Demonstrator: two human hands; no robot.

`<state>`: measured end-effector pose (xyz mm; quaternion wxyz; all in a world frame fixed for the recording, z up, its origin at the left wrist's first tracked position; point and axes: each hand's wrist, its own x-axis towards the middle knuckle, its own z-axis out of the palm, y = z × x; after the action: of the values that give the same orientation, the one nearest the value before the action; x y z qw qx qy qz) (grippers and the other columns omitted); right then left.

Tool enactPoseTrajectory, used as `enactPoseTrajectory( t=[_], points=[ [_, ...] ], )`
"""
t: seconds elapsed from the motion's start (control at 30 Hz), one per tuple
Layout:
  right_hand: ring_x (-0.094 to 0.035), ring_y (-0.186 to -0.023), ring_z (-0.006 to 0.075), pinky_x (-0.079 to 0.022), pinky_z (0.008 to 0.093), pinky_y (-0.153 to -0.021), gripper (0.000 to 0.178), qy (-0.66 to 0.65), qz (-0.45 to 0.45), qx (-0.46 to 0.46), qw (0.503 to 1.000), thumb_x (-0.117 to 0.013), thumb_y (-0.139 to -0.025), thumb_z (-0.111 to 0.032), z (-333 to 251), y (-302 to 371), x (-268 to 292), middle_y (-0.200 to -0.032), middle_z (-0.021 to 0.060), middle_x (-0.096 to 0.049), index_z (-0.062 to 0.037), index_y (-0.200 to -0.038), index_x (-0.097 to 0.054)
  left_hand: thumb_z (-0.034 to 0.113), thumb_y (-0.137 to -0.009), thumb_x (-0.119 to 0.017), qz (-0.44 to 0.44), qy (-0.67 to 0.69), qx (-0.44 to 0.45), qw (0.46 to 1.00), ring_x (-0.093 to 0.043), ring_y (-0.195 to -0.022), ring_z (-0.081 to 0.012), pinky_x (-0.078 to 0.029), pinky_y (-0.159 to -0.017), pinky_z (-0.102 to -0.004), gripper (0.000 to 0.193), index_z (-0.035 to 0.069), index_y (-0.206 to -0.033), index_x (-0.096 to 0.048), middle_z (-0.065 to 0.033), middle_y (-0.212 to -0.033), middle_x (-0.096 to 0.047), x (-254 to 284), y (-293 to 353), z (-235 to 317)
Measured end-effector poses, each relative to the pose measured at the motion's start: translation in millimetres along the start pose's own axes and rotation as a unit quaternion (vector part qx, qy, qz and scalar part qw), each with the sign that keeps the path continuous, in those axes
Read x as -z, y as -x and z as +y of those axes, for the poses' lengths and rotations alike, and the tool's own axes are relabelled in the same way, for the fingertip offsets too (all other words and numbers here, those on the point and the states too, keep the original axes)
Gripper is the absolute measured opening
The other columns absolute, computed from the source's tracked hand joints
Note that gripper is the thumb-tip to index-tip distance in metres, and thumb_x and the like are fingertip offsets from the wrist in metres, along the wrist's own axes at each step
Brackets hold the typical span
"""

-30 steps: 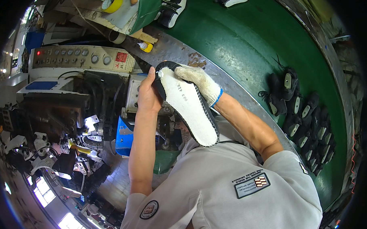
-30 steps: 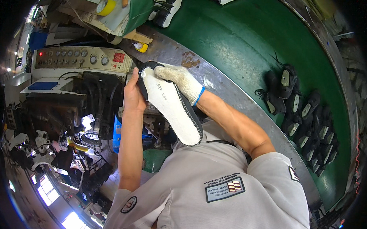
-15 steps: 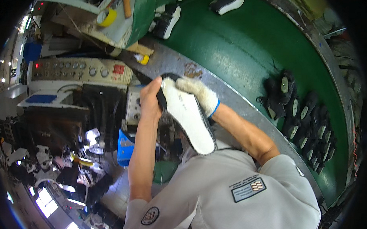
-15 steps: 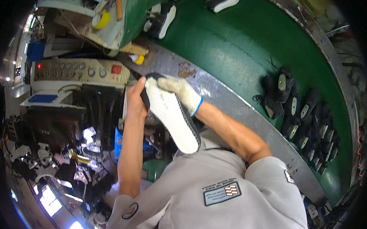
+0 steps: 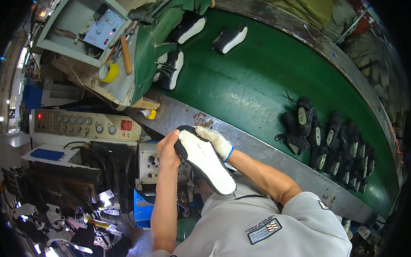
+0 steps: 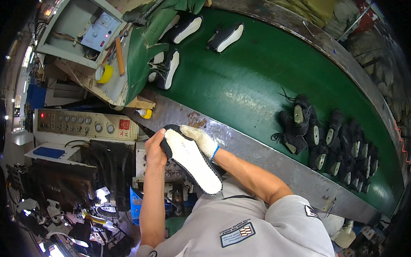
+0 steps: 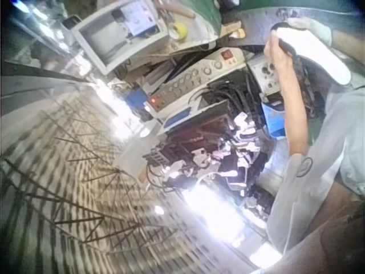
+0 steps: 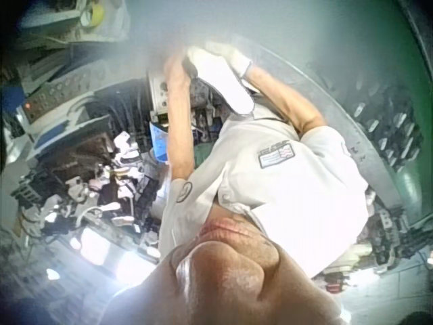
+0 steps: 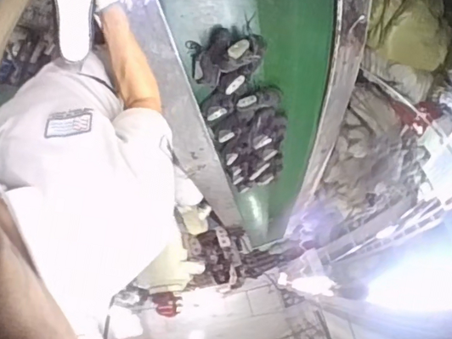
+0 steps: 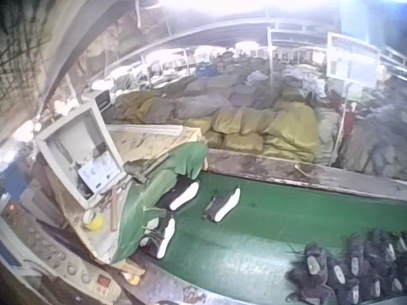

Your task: The person picks up shoe uppers from a conveyor belt, fits each one onto a lasting machine to shape the heel and toe, and returns the processed shoes to the conveyor belt.

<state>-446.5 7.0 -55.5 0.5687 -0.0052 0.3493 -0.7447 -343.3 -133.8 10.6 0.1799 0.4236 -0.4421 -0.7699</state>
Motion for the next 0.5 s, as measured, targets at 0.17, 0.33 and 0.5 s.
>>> enactPoseTrajectory(
  t=[0.17,0.33,0.5],
  points=[
    [-0.056,-0.128,0.0363,-0.044,0.0372,-0.106,0.079,0.390,0.109,0.078,0.911,-0.056,-0.096,-0.055,-24.0,40.7,-1.2,-0.135,0.0276,-0.058,0.0046,-0.147,-0.042,0.008,-0.091,-0.071,0.065,-0.020,-0.011,0.998,-0.068,-0.087,-0.0207,-0.055,-0.079,-0.0335,0.023,-0.009,-0.106,-0.070,-0.0127,-0.099,-0.071,13.7,-17.4,-16.1],
    [-0.060,-0.115,0.0481,-0.052,0.0458,-0.097,0.122,0.665,0.032,-0.039,0.745,-0.082,-0.070,-0.050,-34.9,86.9,-25.2,-0.143,0.0361,-0.042,0.0042,-0.155,-0.015,0.010,-0.090,-0.073,0.118,-0.035,-0.034,0.992,-0.068,-0.087,-0.0205,-0.054,-0.077,-0.0343,0.026,-0.010,-0.106,-0.069,-0.0127,-0.100,-0.071,23.8,-51.3,-31.9],
    [-0.064,-0.103,0.0502,-0.055,0.0486,-0.086,0.118,0.659,0.089,-0.037,0.746,-0.081,-0.069,-0.036,8.8,45.8,-0.3,-0.128,0.0411,-0.050,0.0084,-0.153,-0.010,0.009,-0.087,-0.075,0.127,-0.161,-0.047,0.978,-0.064,-0.082,-0.0147,-0.051,-0.074,-0.0274,0.024,-0.008,-0.104,-0.073,-0.0084,-0.093,-0.072,9.4,-86.9,-46.3]
  ],
)
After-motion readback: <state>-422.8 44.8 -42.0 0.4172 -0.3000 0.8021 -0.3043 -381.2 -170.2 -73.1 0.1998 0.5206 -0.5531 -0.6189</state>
